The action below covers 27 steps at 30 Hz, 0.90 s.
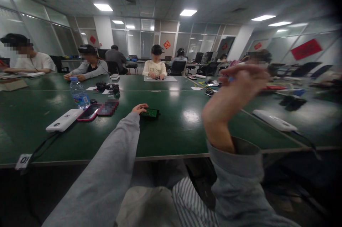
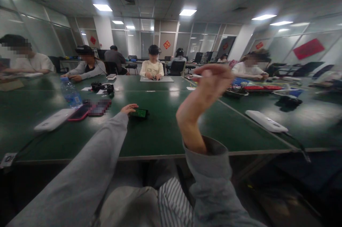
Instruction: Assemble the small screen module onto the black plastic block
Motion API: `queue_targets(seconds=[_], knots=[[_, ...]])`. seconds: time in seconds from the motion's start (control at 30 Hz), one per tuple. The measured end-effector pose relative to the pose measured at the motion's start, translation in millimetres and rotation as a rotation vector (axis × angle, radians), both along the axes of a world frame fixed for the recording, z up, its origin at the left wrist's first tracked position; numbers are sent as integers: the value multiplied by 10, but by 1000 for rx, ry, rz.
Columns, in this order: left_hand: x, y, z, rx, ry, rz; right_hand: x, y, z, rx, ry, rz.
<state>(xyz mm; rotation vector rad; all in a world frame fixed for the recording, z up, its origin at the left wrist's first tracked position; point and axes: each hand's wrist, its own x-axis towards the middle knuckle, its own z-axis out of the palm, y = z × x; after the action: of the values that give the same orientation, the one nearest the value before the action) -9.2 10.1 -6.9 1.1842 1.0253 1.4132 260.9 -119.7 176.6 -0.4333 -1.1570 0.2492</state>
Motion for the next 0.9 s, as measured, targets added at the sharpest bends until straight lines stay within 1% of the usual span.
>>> queue_targets(seconds=[0.03,0.07,0.17,0.2,0.27,0.33,0.37,0.47,0.53,0.6,0.7,0.9], knots=[[1,0,5,-1,-7,0,-125,109,-104,-16,10,-41],[1,1,7,-2,-12,-2,-261,245,-247,-63,-17,-67],[-6,18,-9,-1,-15,-17,-630,716,-811,-309,-319,-21],[-9,30,-22,2,-24,-17,-720,859,-1002,-351,-445,-13],[-18,65,-60,11,-52,-19,-844,1086,-1329,-365,-655,-25],[-28,113,-109,14,-85,-31,-909,1233,-1564,-386,-766,-5],[-33,139,-134,14,-101,-39,-924,1283,-1651,-412,-790,33],[-43,199,-194,8,-135,-50,-914,1374,-1820,-528,-802,228],[-42,210,-205,2,-137,-56,-873,1398,-1874,-591,-795,361],[-36,199,-194,-10,-129,-62,-824,1402,-1892,-626,-788,440],[-23,168,-163,-25,-117,-66,-776,1386,-1888,-634,-781,473],[-4,146,-149,-19,-123,-67,-783,1361,-1904,-554,-753,404]])
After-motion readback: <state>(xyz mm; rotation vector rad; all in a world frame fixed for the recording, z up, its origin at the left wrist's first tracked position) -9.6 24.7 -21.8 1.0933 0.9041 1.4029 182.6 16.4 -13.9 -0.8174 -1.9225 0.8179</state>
